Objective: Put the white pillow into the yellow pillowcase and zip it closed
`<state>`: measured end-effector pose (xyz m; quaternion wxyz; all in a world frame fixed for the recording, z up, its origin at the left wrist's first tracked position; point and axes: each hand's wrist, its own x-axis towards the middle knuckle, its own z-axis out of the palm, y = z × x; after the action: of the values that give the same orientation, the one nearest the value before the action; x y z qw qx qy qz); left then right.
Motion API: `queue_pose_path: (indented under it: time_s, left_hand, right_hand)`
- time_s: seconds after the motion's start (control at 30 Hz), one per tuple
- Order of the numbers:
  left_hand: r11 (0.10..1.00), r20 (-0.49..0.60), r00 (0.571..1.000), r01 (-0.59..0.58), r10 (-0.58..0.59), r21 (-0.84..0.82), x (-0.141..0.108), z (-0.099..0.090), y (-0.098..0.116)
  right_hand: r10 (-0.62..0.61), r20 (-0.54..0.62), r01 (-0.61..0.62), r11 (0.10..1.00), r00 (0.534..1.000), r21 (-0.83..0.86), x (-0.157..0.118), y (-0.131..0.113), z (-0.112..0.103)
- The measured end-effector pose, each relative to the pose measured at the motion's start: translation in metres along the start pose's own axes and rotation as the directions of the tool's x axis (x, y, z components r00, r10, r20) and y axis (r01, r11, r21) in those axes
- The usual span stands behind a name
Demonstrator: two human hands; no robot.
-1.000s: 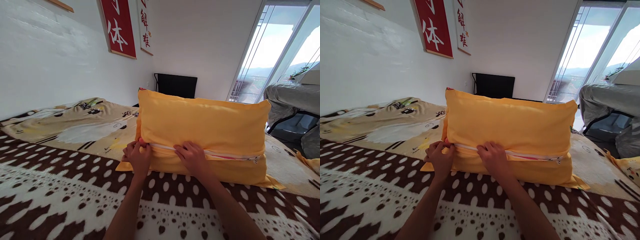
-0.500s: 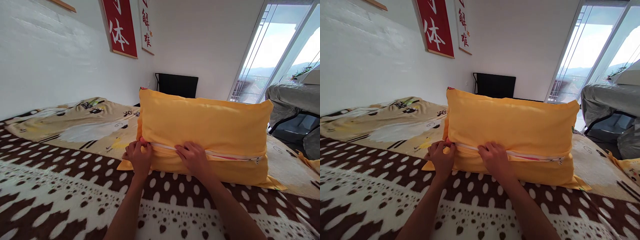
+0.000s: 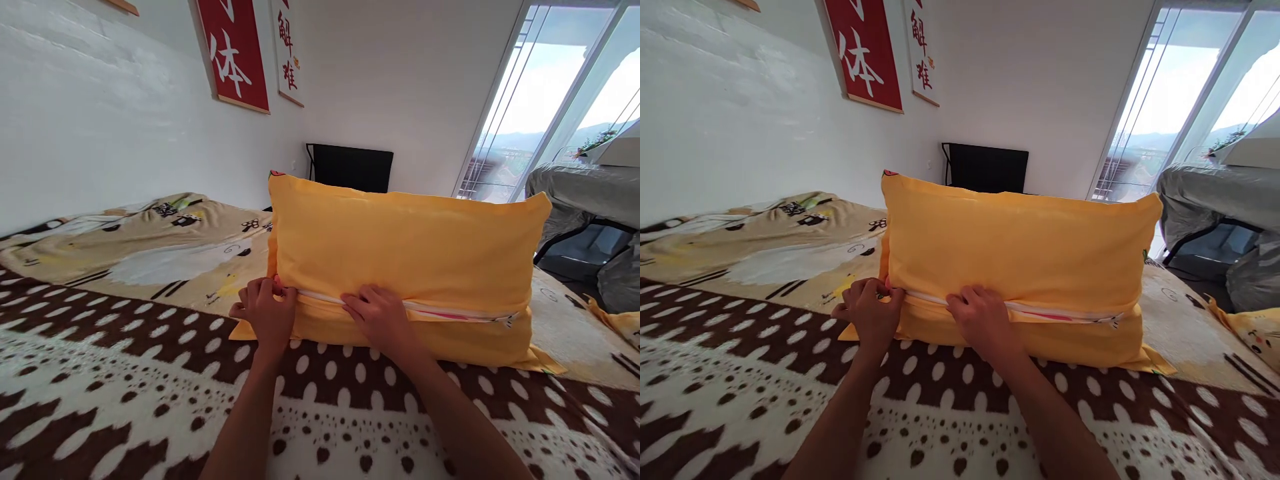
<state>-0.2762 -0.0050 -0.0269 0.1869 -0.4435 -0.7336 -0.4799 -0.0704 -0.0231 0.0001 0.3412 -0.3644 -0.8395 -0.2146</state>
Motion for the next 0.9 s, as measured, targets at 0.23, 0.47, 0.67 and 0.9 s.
queue_pose_path:
  time_s: [0.23,0.47,0.67,0.9]
  left_hand:
    - [0.995,0.043,0.998,0.047,-0.043,-0.088,0.004,0.003,-0.004]
    - [0.989,-0.002,1.000,0.011,-0.011,-0.148,0.011,0.001,-0.011]
    - [0.959,0.007,1.000,0.026,-0.026,-0.284,0.025,-0.013,-0.017]
    - [0.889,-0.192,0.960,-0.264,0.205,-0.374,0.039,-0.062,0.021]
  right_hand:
    - [-0.001,0.026,0.001,1.000,1.000,-0.015,0.002,-0.004,-0.003]
    - [0.033,0.173,-0.036,0.999,0.984,0.012,0.004,-0.007,-0.008]
    - [0.035,0.200,-0.034,0.999,0.979,-0.006,0.004,-0.017,-0.008]
    - [-0.139,0.297,0.181,0.976,0.945,-0.121,-0.027,-0.036,-0.029]
